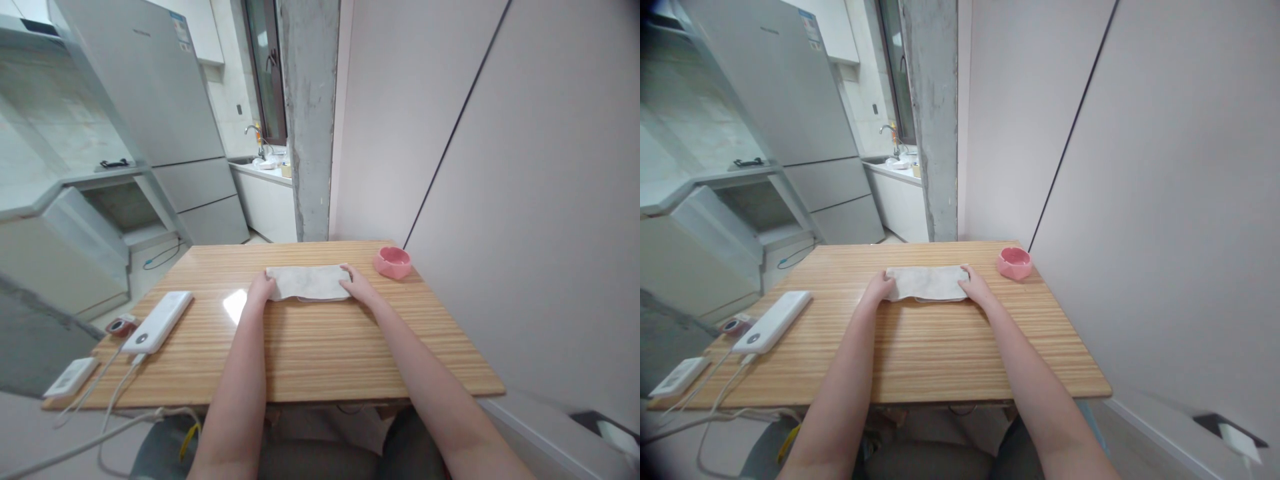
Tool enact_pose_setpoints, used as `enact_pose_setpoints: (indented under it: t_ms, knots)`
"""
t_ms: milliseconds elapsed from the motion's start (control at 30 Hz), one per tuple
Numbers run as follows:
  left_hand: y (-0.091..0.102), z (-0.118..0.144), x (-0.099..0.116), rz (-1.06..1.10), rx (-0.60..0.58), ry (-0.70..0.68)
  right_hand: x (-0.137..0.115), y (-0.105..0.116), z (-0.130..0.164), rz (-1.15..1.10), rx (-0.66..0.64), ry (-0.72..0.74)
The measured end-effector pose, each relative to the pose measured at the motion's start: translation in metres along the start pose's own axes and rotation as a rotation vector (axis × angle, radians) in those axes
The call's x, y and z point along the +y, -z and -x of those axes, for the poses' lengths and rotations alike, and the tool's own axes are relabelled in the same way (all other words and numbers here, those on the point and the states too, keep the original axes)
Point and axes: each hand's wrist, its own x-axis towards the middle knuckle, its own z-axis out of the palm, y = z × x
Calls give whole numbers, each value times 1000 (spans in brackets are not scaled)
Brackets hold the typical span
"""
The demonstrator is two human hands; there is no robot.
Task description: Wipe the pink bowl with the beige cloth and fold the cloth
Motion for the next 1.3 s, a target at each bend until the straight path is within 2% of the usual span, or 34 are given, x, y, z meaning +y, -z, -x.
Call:
enact_pose_setpoints:
  t_ms: [67,133,200,300,400,567,767,800,867,933,967,1000,1067,1167,1233,1300]
  knots:
    - [-1,1,2,-22,-10,3,-1,0,-3,-62,83,-43]
    - [-2,2,6,-36,-22,-4,-1,1,-4,-99,102,-104]
    - [-2,4,9,-51,-55,-17,-1,3,-3,-45,72,-134]
    - [1,8,12,-83,-109,-22,-2,7,2,165,45,-125]
    - [5,12,12,-115,-102,-14,-4,11,5,329,32,-119]
    - [4,14,10,-148,-65,-2,-11,14,9,387,-10,-106]
    - [3,10,10,-56,-72,39,-13,16,10,433,-53,-126]
    - [4,11,12,-42,-44,36,-13,14,10,436,-54,-118]
    - [7,15,19,27,99,-27,-13,8,11,407,-61,-67]
    - [6,24,31,161,291,-180,-16,-2,14,310,-96,8]
    - [3,29,38,235,358,-278,-19,-8,15,240,-134,34]
    - [-1,36,45,296,374,-376,-22,-13,17,162,-184,43]
    - [-16,49,58,332,254,-543,-28,-22,21,10,-300,11]
    - [-44,65,69,222,-45,-730,-32,-26,22,-157,-399,-59]
    - [-57,70,72,131,-200,-778,-31,-26,21,-208,-404,-74]
    - [-64,72,71,84,-287,-769,-28,-25,18,-225,-393,-96]
